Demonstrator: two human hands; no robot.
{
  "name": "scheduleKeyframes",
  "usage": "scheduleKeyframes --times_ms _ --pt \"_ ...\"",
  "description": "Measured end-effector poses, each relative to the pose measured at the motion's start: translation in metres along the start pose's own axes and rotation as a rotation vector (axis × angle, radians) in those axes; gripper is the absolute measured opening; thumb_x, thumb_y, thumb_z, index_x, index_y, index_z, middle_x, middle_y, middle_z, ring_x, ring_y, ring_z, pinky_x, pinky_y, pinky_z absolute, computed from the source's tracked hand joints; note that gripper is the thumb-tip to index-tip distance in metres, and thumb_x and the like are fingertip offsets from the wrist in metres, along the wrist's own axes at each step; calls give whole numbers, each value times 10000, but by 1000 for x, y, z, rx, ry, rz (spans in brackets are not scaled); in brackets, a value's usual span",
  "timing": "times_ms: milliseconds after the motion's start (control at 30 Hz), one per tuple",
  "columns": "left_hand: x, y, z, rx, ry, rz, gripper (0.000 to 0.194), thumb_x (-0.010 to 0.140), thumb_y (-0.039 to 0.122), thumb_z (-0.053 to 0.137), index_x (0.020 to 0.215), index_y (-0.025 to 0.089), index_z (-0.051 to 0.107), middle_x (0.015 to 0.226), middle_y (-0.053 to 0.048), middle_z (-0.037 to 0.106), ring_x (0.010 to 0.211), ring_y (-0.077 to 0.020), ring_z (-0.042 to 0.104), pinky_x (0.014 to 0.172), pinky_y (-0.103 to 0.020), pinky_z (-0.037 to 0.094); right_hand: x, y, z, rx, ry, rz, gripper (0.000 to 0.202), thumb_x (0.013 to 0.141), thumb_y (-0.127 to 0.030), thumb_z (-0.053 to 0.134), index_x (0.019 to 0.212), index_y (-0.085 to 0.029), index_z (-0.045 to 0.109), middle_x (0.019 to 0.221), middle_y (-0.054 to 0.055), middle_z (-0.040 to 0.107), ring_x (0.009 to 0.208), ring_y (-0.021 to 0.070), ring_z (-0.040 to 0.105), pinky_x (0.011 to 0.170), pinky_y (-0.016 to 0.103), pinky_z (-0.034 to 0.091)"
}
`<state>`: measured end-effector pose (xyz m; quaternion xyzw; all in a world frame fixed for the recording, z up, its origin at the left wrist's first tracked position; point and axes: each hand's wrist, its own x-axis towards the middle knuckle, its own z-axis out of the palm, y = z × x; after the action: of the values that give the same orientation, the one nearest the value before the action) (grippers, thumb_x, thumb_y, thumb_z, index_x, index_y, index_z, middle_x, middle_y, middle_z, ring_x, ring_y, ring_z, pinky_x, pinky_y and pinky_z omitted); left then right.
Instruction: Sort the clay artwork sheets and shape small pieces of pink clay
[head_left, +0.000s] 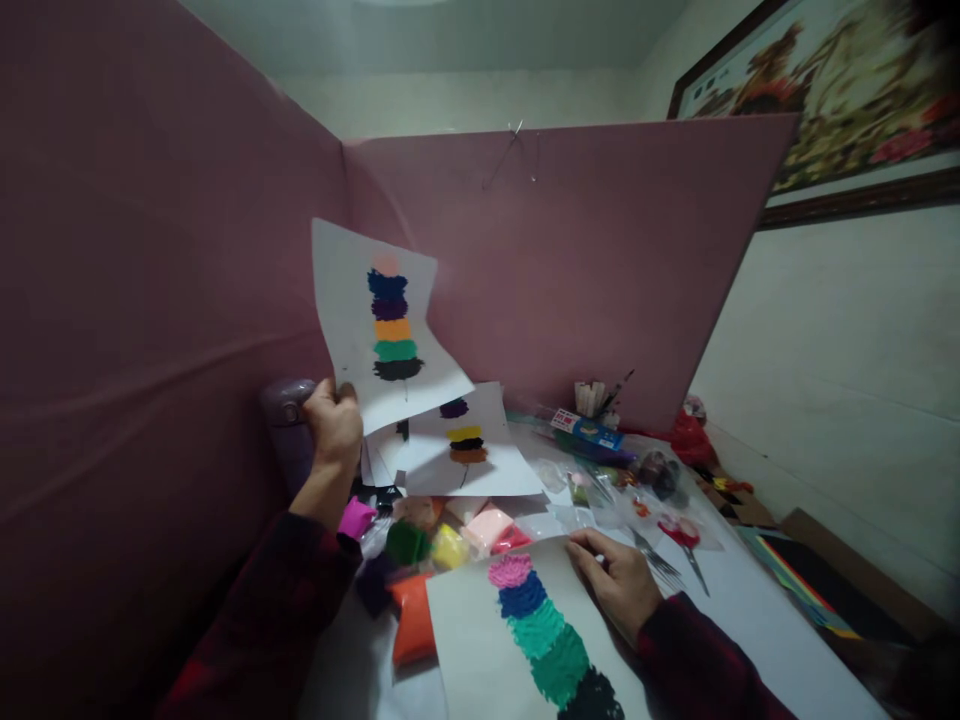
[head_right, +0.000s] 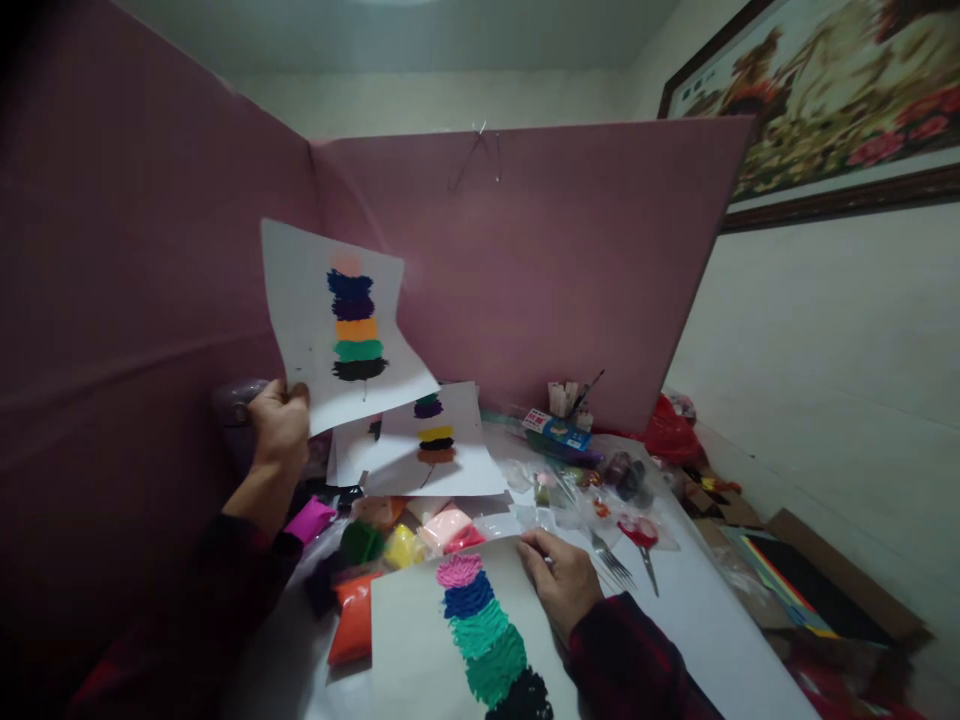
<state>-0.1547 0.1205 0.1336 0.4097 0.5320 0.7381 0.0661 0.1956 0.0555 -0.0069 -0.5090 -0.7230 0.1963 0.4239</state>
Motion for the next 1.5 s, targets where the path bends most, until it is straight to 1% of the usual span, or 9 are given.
scheduleKeyframes --times_ms 233,500,700,967,1100,1200,1300,1367,1500 --pt "-29 -8 28 -351 -338 -272 322 576 355 651 810 138 605 630 -12 625 551 -144 575 570 -262 460 2 1 -2 -58 -31 -19 330 861 -417 448 767 -188 665 655 29 652 566 163 568 519 244 406" --pt "-45 -25 37 -402 -441 -428 376 501 341 723 793 123 630 598 13 615 509 -123 536 505 -223 396 1 -5 -1 -47 27 -14 335 851 -414 437 733 -199 665 641 23 655 576 166 575 523 245 397" --pt "-52 -30 40 -350 -467 -472 366 494 349 714 769 124 625 600 15 609 486 -114 509 472 -217 364 1 -5 -2 -32 6 -2 339 854 -419 439 745 -190 664 658 35 660 589 170 581 523 250 403" --pt "-55 -30 40 -271 -493 -456 418 499 369 686 821 108 627 652 -8 633 505 -119 523 468 -215 371 1 -2 -3 -50 -34 -20 326 866 -404 436 767 -190 660 664 18 660 592 161 582 545 246 408" --pt "-54 -36 41 -173 -497 -419 401 543 376 641 843 110 632 642 -10 631 495 -123 523 465 -217 366 1 -4 -1 -35 4 -11 338 860 -412 434 756 -190 667 660 22 664 585 164 583 535 248 405" --pt "-53 -45 42 -43 -493 -378 312 614 362 595 809 125 648 621 -16 631 513 -148 547 471 -225 363 1 -3 -1 -27 -5 -7 349 859 -429 435 763 -187 669 661 32 663 607 175 594 545 254 419" --pt "-50 -51 39 147 -462 -325 139 638 295 615 605 159 623 573 -47 616 621 -215 603 507 -245 364 1 -2 -2 -30 -15 -5 353 860 -436 438 752 -185 662 662 36 657 616 179 595 545 255 427" --pt "-45 -53 33 279 -417 -291 160 643 242 643 510 183 576 610 -92 634 764 -274 626 558 -268 374 1 -1 -2 -31 -33 -6 351 861 -437 439 749 -186 657 655 32 650 613 178 594 543 253 431" --pt "-29 -57 15 478 -340 -293 84 685 128 638 625 186 624 860 -178 667 1014 -348 576 684 -332 403 1 -1 -2 -12 -23 -5 351 857 -450 440 757 -190 655 644 27 645 597 174 587 540 252 438"
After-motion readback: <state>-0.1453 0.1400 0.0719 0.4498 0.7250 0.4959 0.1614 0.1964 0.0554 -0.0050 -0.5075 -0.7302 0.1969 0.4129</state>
